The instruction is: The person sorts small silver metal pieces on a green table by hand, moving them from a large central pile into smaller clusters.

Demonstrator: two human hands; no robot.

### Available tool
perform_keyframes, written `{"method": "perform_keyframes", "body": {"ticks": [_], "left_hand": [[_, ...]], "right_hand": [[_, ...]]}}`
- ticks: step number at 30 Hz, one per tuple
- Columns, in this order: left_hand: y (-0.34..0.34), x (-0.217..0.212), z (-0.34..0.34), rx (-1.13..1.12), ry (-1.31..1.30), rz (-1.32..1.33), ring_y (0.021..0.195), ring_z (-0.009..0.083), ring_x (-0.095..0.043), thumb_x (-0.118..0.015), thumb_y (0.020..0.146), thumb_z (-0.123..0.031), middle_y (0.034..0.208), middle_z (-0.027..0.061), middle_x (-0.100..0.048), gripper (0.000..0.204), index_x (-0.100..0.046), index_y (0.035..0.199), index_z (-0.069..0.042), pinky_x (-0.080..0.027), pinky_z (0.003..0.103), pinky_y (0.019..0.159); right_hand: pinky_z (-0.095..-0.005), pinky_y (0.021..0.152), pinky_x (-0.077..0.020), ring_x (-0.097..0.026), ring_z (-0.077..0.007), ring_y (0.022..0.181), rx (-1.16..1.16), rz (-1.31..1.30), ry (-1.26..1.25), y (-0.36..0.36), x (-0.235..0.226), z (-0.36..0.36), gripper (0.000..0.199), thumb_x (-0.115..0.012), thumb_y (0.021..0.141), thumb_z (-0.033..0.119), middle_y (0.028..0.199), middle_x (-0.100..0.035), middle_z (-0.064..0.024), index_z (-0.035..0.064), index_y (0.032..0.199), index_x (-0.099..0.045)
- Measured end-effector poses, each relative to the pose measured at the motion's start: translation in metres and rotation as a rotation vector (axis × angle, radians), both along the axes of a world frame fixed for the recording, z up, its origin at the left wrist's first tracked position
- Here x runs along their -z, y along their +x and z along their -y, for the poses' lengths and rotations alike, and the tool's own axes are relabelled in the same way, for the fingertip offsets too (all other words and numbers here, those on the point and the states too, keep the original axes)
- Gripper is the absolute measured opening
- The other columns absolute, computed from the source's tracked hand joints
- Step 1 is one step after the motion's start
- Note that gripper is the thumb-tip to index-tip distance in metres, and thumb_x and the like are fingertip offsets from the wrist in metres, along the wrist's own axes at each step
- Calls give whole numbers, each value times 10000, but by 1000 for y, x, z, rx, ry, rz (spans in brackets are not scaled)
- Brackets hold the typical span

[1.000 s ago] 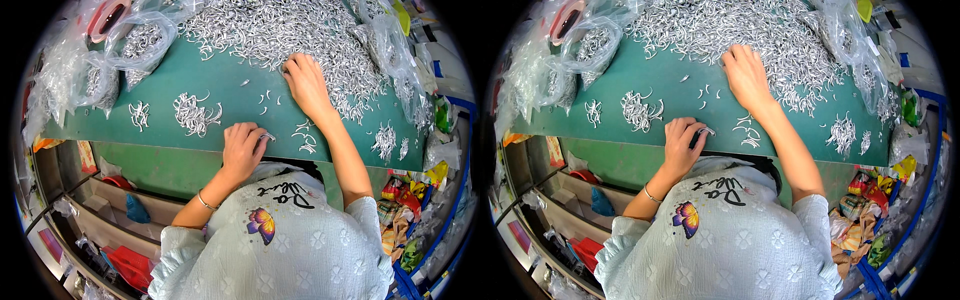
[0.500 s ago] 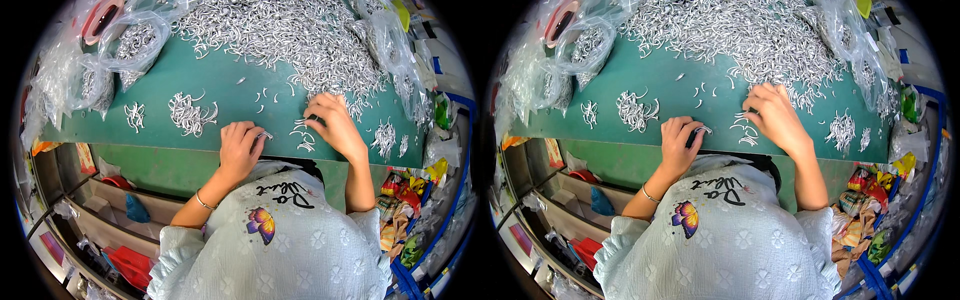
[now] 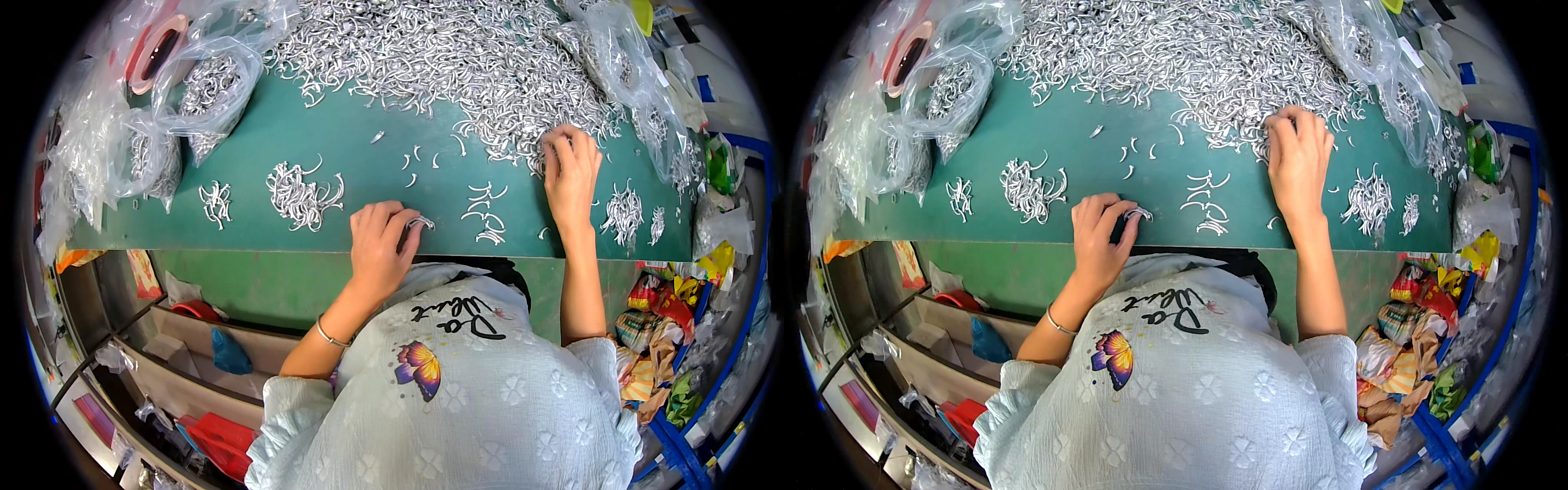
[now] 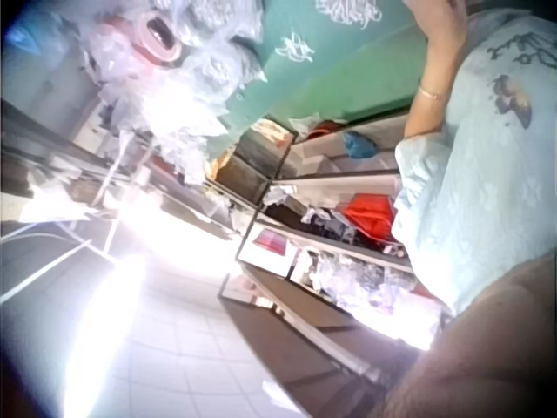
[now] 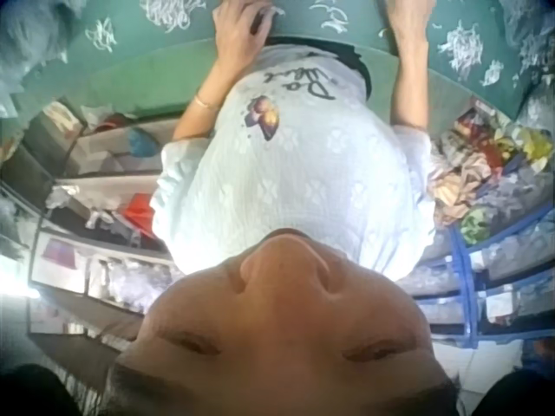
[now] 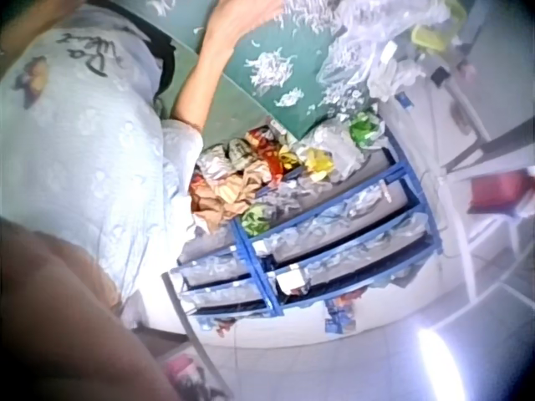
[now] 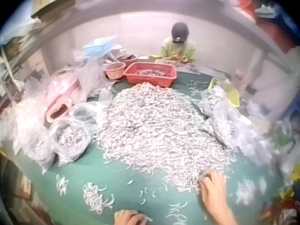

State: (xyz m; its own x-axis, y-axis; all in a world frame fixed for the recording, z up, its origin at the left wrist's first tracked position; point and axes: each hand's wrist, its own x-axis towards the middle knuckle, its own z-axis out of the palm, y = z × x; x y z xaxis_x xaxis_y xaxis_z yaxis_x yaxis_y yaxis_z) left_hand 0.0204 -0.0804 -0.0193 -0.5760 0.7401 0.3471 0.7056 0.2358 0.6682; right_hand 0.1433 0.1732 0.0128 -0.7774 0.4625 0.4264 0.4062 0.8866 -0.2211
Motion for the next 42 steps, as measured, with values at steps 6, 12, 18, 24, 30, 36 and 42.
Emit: {"method": "perform_keyframes", "body": {"ticks": [6, 12, 18, 24, 30, 36, 42], "left_hand": [[0, 2, 0, 5, -9, -10, 861, 254, -555, -763, 718, -38, 937, 62, -585, 269, -653, 961, -72, -383, 377, 776], [1, 3, 0, -8, -10, -16, 864, 251, -559, -766, 722, -51, 932, 57, -585, 259, -656, 955, -77, -383, 379, 775], [1, 1, 0, -5, -16, -10, 859, 251, -560, -764, 723, -52, 930, 58, -585, 254, -658, 953, -74, -384, 380, 771], [1, 1, -2, -10, 4, -8, 833, 257, -550, -758, 714, -11, 907, 74, -582, 246, -659, 933, -62, -386, 370, 752], [0, 0, -1, -7, -8, -16, 828, 258, -547, -755, 719, -9, 904, 73, -582, 248, -652, 939, -60, -388, 371, 753], [0, 0, -2, -4, -4, -20, 832, 260, -546, -755, 718, -10, 906, 75, -581, 252, -653, 943, -60, -390, 371, 756], [0, 1, -1, -8, -5, -17, 844, 257, -555, -758, 735, -55, 924, 63, -583, 239, -654, 949, -68, -385, 378, 762]], "right_hand": [[-380, 817, -381, -540, -250, 941, -213, 75, -130, -21, -2, 31, 211, -736, 773, 105, 985, -586, -54, 73, 955, -633], [-367, 777, -377, -565, -247, 827, -174, 35, -227, -9, -4, 10, 56, -689, 834, 90, 820, -625, -66, 47, 859, -664], [-378, 749, -387, -571, -259, 797, 88, -44, -184, -3, -4, 0, 47, -687, 834, 79, 820, -633, -62, 51, 861, -662], [-375, 776, -365, -543, -244, 888, -12, 100, -130, 0, -12, 16, 99, -715, 795, 87, 875, -599, -54, 73, 869, -650], [-391, 819, -360, -525, -245, 890, 4, 139, -56, 3, -2, 11, 111, -714, 783, 84, 890, -564, -46, 74, 868, -644], [-411, 834, -360, -521, -242, 907, -28, 204, -7, 3, -7, 12, 99, -704, 789, 100, 902, -555, -50, 68, 859, -642], [-421, 860, -362, -527, -252, 908, -10, 240, -52, 10, -5, 8, 106, -705, 765, 65, 895, -558, -60, 61, 841, -632]]}}
